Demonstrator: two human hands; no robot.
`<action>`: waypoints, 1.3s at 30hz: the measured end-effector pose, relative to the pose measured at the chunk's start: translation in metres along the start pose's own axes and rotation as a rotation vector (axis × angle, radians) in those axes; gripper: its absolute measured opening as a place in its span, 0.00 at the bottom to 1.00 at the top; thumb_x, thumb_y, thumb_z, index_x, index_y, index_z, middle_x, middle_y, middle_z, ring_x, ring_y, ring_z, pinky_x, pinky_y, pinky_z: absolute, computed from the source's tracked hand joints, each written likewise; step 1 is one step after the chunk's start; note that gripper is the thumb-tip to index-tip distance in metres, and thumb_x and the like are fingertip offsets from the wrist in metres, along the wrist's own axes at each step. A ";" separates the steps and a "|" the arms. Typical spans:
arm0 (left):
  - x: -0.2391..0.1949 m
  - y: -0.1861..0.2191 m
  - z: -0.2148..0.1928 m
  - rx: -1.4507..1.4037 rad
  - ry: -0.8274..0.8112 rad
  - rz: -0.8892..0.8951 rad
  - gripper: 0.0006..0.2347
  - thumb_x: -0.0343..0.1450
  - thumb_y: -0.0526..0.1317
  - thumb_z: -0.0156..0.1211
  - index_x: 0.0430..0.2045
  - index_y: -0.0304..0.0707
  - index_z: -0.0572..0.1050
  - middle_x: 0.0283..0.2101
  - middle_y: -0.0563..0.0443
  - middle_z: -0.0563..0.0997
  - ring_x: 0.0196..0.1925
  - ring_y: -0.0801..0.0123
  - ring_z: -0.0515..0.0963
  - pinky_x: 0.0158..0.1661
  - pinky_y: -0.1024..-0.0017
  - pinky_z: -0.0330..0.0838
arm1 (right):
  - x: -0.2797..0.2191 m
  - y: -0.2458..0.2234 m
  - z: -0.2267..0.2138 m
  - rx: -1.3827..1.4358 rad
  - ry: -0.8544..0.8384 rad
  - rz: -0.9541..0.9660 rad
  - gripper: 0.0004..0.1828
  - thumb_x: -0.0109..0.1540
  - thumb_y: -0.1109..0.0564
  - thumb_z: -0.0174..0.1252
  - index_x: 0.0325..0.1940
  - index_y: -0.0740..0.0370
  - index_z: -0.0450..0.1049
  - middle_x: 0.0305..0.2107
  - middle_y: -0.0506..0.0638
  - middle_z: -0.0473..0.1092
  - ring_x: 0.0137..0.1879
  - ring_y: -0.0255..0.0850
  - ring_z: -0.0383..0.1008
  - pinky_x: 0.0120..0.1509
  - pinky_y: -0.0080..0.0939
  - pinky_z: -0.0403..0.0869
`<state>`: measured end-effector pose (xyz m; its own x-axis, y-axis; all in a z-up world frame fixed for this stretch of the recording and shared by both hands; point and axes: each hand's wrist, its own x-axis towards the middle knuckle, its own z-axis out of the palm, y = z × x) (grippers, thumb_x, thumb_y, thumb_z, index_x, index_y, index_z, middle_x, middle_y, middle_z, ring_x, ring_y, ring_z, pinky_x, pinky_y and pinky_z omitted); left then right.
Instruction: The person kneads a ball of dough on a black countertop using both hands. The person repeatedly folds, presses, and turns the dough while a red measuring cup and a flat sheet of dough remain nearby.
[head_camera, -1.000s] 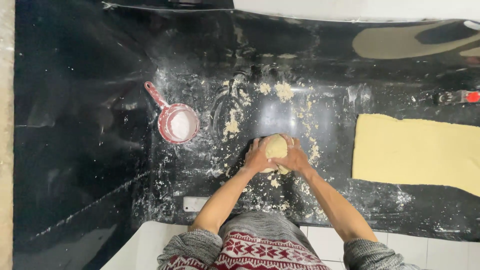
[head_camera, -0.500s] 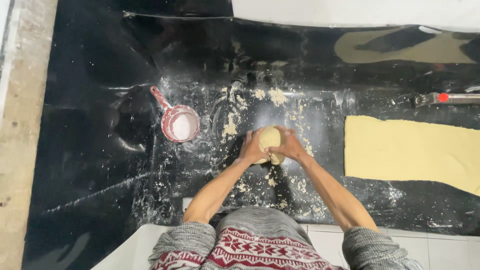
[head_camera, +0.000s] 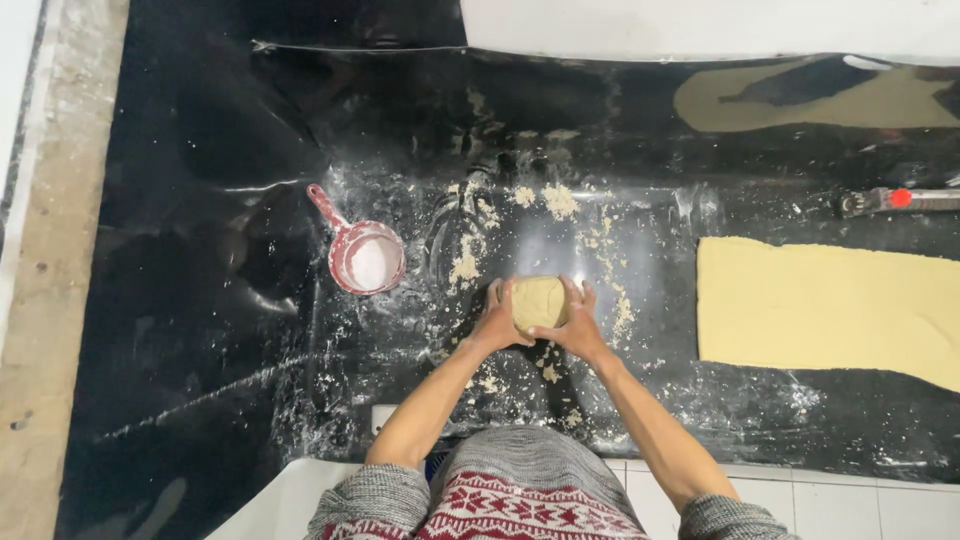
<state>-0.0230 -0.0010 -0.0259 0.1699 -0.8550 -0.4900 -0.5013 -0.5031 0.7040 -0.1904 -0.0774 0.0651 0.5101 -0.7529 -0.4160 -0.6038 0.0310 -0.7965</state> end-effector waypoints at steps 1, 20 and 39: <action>0.001 0.003 -0.002 0.000 -0.002 0.000 0.60 0.49 0.45 0.83 0.72 0.47 0.39 0.73 0.28 0.39 0.73 0.28 0.52 0.65 0.38 0.63 | 0.020 0.020 0.006 0.000 0.001 0.002 0.69 0.41 0.42 0.82 0.78 0.52 0.49 0.68 0.81 0.35 0.76 0.78 0.40 0.79 0.72 0.47; 0.078 -0.029 -0.013 0.001 -0.017 -0.163 0.58 0.42 0.56 0.84 0.68 0.58 0.49 0.66 0.33 0.59 0.63 0.37 0.73 0.60 0.47 0.68 | 0.116 0.004 0.000 -0.354 -0.146 0.141 0.53 0.50 0.28 0.67 0.71 0.51 0.57 0.62 0.67 0.61 0.66 0.66 0.67 0.69 0.62 0.70; -0.053 0.033 0.002 -0.072 -0.016 0.037 0.55 0.49 0.41 0.81 0.72 0.53 0.48 0.75 0.29 0.33 0.75 0.30 0.47 0.67 0.40 0.61 | -0.024 0.048 0.008 -0.053 -0.075 -0.080 0.76 0.34 0.36 0.83 0.77 0.55 0.48 0.68 0.81 0.37 0.74 0.81 0.43 0.77 0.72 0.56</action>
<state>-0.0499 0.0286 0.0222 0.1388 -0.8713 -0.4707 -0.4442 -0.4796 0.7568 -0.2269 -0.0523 0.0333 0.6008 -0.7004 -0.3853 -0.5899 -0.0632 -0.8050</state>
